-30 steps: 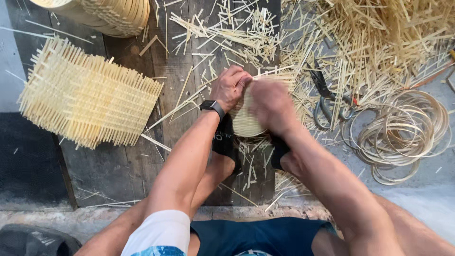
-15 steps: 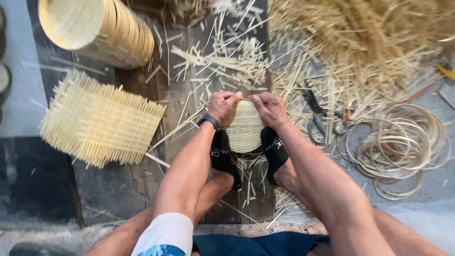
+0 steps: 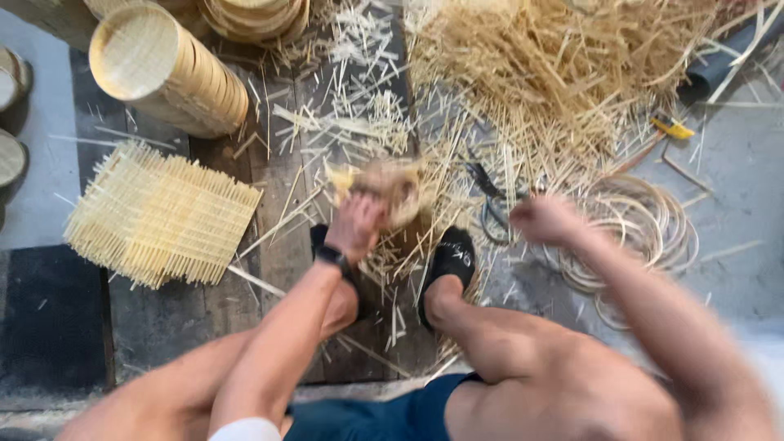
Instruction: The person sits on the floor making round woven bamboo steamer mats. They lay a square woven bamboo sheet over a round wooden form, bend a thin bamboo rim ring around the edge, tuck and press the weave over the ring, then trim the excess bamboo ends with scissors and set the finished mat on a stack.
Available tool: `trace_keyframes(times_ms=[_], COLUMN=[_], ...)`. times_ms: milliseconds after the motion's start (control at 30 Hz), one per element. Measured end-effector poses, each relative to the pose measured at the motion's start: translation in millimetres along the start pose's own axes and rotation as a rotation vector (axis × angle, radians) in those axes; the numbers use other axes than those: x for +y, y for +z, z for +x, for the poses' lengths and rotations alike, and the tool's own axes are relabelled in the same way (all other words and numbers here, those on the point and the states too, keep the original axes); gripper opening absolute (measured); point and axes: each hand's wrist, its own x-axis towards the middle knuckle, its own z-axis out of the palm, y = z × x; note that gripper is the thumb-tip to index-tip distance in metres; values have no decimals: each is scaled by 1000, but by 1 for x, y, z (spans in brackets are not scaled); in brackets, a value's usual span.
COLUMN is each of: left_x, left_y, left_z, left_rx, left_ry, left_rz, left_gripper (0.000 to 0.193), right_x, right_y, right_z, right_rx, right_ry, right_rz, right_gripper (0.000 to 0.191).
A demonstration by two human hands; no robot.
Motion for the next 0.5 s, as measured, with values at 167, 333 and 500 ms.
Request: trace_keyframes(times_ms=[167,333,500], left_x=[-4,5,13], left_y=[-1,17,51], left_z=[-38,-12,16], left_rx=[-154,145,208], left_ry=[-79,-316,-554], left_rz=[-52,-194,-188], left_gripper=[36,91,111], right_x=[34,72,68], right_y=[113,106,48], right_z=[62,111,135], right_rx=[345,565,217], right_ry=[-41,273,233], right_rz=[-32,-167,247], right_gripper=[49,74,35])
